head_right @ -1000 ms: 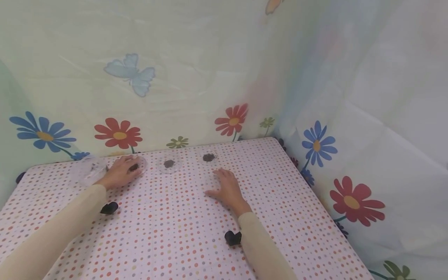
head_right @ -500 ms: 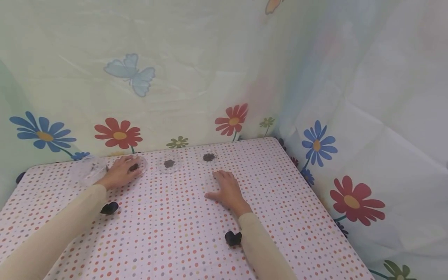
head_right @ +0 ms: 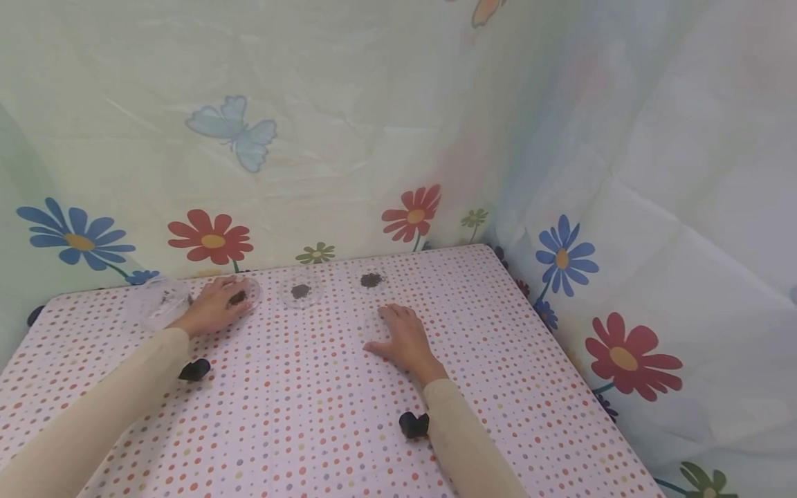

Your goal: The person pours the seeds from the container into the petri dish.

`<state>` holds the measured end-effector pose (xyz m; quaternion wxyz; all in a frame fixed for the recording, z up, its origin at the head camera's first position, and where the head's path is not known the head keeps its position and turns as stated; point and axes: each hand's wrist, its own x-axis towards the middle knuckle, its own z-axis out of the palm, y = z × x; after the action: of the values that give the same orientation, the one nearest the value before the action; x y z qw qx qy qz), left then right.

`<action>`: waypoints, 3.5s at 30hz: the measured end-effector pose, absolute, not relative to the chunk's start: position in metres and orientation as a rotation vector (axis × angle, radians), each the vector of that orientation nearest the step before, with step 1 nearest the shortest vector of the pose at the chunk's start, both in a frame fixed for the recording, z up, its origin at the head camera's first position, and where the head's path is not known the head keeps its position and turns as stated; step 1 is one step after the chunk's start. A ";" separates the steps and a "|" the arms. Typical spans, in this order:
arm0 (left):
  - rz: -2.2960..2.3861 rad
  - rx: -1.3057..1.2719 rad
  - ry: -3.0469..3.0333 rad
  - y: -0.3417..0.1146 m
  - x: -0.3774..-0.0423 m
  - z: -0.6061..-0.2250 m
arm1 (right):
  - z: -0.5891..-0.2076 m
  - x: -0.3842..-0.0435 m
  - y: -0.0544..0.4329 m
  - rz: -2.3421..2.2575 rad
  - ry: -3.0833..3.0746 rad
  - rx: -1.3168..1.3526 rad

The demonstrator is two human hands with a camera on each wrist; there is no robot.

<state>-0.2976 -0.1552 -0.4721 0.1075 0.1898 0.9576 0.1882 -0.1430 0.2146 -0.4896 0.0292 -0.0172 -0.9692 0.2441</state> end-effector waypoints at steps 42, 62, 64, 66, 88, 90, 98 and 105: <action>0.562 0.503 2.842 -0.153 -0.302 -0.477 | -0.475 -0.185 0.221 0.659 -2.982 -0.026; 0.546 0.523 2.860 -0.138 -0.304 -0.474 | -0.474 -0.201 0.233 0.706 -2.941 -0.093; 0.535 0.513 2.866 -0.138 -0.305 -0.474 | -0.473 -0.202 0.232 0.710 -2.944 -0.101; 0.528 0.508 2.864 -0.139 -0.305 -0.474 | -0.472 -0.203 0.231 0.711 -2.944 -0.104; 0.545 0.424 2.880 -0.147 -0.302 -0.473 | -0.480 -0.220 0.224 0.759 -2.943 -0.017; 0.544 0.439 2.891 -0.147 -0.302 -0.476 | -0.481 -0.221 0.224 0.756 -2.931 -0.011; 0.550 0.469 2.853 -0.146 -0.291 -0.486 | -0.488 -0.221 0.225 0.758 -2.945 -0.018; 0.541 0.466 2.899 -0.145 -0.294 -0.484 | -0.486 -0.229 0.223 0.819 -2.922 -0.027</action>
<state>-0.2936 -0.1447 -0.4839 0.0778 0.1555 0.9681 0.1807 -0.2292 0.2231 -0.4858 0.0534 -0.0089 -0.9615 0.2694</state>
